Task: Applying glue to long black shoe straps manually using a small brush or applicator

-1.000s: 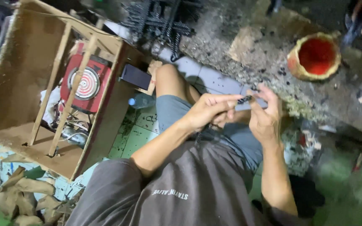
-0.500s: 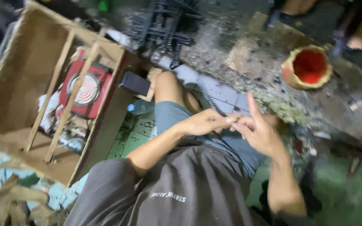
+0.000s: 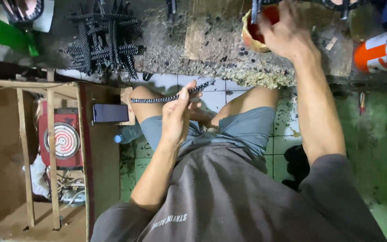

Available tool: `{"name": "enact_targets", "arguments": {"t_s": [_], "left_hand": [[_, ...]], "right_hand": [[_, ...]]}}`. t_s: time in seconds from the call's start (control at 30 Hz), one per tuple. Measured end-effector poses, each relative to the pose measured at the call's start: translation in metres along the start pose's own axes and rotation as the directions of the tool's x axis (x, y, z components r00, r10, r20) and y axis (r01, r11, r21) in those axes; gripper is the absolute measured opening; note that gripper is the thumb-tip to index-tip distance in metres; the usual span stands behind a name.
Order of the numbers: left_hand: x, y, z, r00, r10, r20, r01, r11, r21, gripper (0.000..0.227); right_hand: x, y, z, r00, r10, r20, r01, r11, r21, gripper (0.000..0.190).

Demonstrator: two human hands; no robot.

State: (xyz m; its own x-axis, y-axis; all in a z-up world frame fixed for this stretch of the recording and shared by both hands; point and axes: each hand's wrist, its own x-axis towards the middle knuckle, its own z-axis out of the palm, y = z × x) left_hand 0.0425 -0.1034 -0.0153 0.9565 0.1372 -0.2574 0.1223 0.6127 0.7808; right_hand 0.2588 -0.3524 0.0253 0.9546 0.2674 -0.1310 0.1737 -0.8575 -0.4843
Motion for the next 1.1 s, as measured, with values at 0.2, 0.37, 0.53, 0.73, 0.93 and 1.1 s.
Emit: {"name": "enact_targets", "arguments": {"t_s": [0.2, 0.37, 0.53, 0.73, 0.93, 1.1], "left_hand": [[0.002, 0.001, 0.002, 0.999, 0.012, -0.032, -0.013, 1.0, -0.023, 0.035], [0.006, -0.013, 0.011, 0.985, 0.155, -0.082, -0.157, 0.987, -0.022, 0.035], [0.006, -0.012, 0.02, 0.975, 0.217, -0.051, -0.212, 0.974, 0.081, 0.035], [0.004, -0.009, 0.017, 0.964, 0.261, -0.049, -0.255, 0.962, 0.099, 0.033], [-0.004, 0.001, 0.026, 0.953, 0.3, 0.037, -0.299, 0.915, 0.271, 0.035], [0.006, -0.021, -0.006, 0.968, 0.25, 0.012, -0.25, 0.965, 0.081, 0.037]], "right_hand": [[-0.06, 0.0, 0.037, 0.911, -0.234, -0.339, 0.271, 0.961, 0.064, 0.041], [-0.115, -0.046, 0.083, 0.63, -0.546, -0.553, 0.7, 0.708, 0.098, 0.025], [-0.12, -0.061, 0.09, 0.61, -0.587, -0.532, 0.636, 0.763, -0.112, 0.032], [-0.122, -0.047, 0.095, 0.629, -0.58, -0.518, 0.628, 0.772, -0.101, 0.039], [-0.12, -0.06, 0.09, 0.625, -0.601, -0.497, 0.588, 0.782, -0.206, 0.04], [-0.122, -0.051, 0.09, 0.629, -0.569, -0.53, 0.578, 0.798, -0.171, 0.038]]}}
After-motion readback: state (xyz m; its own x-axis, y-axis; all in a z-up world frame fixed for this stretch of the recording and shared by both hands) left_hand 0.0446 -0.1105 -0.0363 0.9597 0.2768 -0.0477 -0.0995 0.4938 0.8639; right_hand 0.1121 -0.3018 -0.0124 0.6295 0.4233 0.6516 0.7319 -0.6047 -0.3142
